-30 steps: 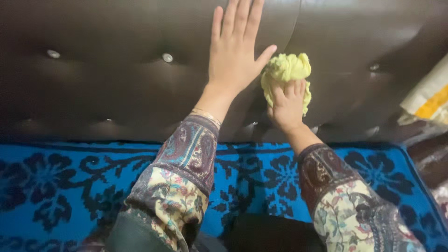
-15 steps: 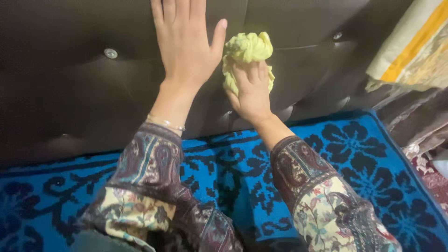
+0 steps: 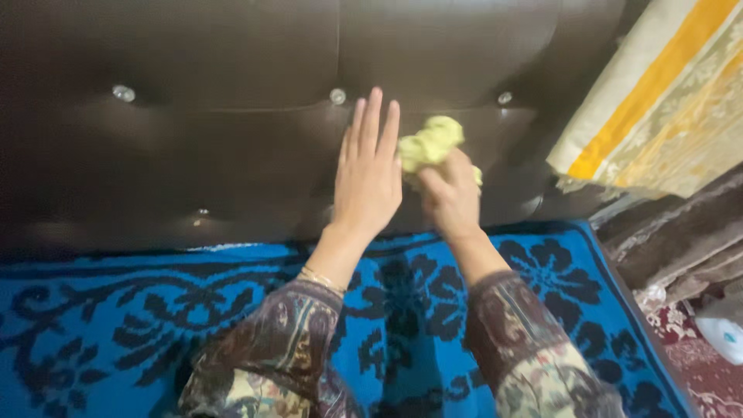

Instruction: The person wipes a brown tufted headboard with a yellow cloth, moving from the upper surface down to the side edge. The camera follows the wiping motion along the headboard and briefly shows the adjacent patterned carpet.

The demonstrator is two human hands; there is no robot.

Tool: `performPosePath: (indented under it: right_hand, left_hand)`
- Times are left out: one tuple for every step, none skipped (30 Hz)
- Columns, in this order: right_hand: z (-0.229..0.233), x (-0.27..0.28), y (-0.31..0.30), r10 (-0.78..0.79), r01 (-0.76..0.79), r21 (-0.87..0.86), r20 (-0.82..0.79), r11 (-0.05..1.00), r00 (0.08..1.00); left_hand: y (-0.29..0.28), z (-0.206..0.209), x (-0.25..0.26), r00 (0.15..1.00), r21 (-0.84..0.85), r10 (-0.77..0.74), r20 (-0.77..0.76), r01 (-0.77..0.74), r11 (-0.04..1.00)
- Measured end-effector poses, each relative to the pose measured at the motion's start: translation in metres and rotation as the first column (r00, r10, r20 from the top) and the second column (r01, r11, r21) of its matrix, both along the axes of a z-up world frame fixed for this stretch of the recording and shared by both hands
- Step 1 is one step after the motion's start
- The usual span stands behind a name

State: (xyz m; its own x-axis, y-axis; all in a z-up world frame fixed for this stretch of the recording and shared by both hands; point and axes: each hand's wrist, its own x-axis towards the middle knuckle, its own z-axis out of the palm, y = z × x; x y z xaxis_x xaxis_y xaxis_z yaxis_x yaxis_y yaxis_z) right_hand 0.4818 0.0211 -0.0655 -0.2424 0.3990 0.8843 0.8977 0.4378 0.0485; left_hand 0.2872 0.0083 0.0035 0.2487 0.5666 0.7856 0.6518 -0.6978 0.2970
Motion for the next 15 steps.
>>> performPosePath:
  right_hand:
    - [-0.002, 0.008, -0.002, -0.03, 0.03, 0.003, -0.064, 1.0, 0.998]
    - [-0.003, 0.014, -0.002, -0.12, 0.111, -0.053, -0.212, 0.992, 0.97]
    - [-0.003, 0.02, -0.002, -0.216, 0.184, -0.124, -0.35, 0.975, 0.912]
    - [0.0, 0.024, 0.001, -0.171, 0.187, -0.006, -0.439, 0.982, 0.882]
    - [0.004, 0.027, 0.004, -0.115, 0.2, 0.11, -0.52, 0.974, 0.846]
    - [0.01, 0.027, 0.01, -0.106, 0.215, 0.122, -0.579, 0.969, 0.809]
    - [0.016, 0.025, 0.016, -0.094, 0.229, 0.134, -0.635, 0.964, 0.766]
    - [0.022, 0.022, 0.02, -0.08, 0.245, 0.145, -0.688, 0.959, 0.721]
    - [0.028, 0.017, 0.024, -0.088, 0.246, 0.146, -0.67, 0.958, 0.737]
    - [0.033, 0.011, 0.028, -0.095, 0.247, 0.147, -0.65, 0.958, 0.754]
    - [0.037, 0.007, 0.029, -0.104, 0.249, 0.147, -0.629, 0.957, 0.77]
    - [0.039, 0.005, 0.027, -0.105, 0.231, 0.116, -0.641, 0.966, 0.761]
    - [0.038, 0.004, 0.024, -0.11, 0.214, 0.082, -0.651, 0.973, 0.751]
    - [0.034, 0.003, 0.019, -0.116, 0.196, 0.049, -0.661, 0.979, 0.741]
    - [0.03, 0.006, 0.015, -0.135, 0.205, 0.05, -0.598, 0.977, 0.79]
  left_hand:
    - [0.002, -0.004, 0.004, 1.0, 0.001, 0.009, 0.008, -0.009, 1.0]
    - [0.004, -0.007, 0.007, 1.0, 0.001, 0.018, 0.016, -0.018, 1.0]
    - [0.006, -0.01, 0.01, 0.999, 0.0, 0.024, 0.022, -0.024, 1.0]
    - [0.007, -0.013, 0.012, 0.999, 0.003, 0.03, 0.015, -0.03, 1.0]
    - [0.008, -0.015, 0.014, 0.999, 0.004, 0.035, 0.005, -0.035, 0.999]
    - [0.011, -0.017, 0.014, 0.999, 0.005, 0.039, -0.004, -0.039, 0.999]
    - [0.012, -0.017, 0.014, 0.999, -0.001, 0.038, -0.01, -0.038, 0.999]
    - [0.014, -0.018, 0.013, 0.999, -0.008, 0.037, -0.015, -0.037, 0.999]
    - [0.015, -0.018, 0.012, 0.999, -0.013, 0.036, -0.02, -0.036, 0.999]
    - [0.017, -0.018, 0.012, 0.999, -0.015, 0.038, -0.03, -0.038, 0.999]
    - [0.017, -0.018, 0.012, 0.999, -0.018, 0.039, -0.037, -0.04, 0.999]
    - [0.017, -0.018, 0.012, 0.998, -0.02, 0.04, -0.045, -0.041, 0.999]
    - [0.017, -0.019, 0.012, 0.998, -0.025, 0.042, -0.048, -0.044, 0.999]
    - [0.016, -0.02, 0.012, 0.998, -0.029, 0.045, -0.051, -0.046, 0.999]
    - [0.016, -0.018, 0.013, 0.998, -0.029, 0.042, -0.048, -0.043, 0.999]
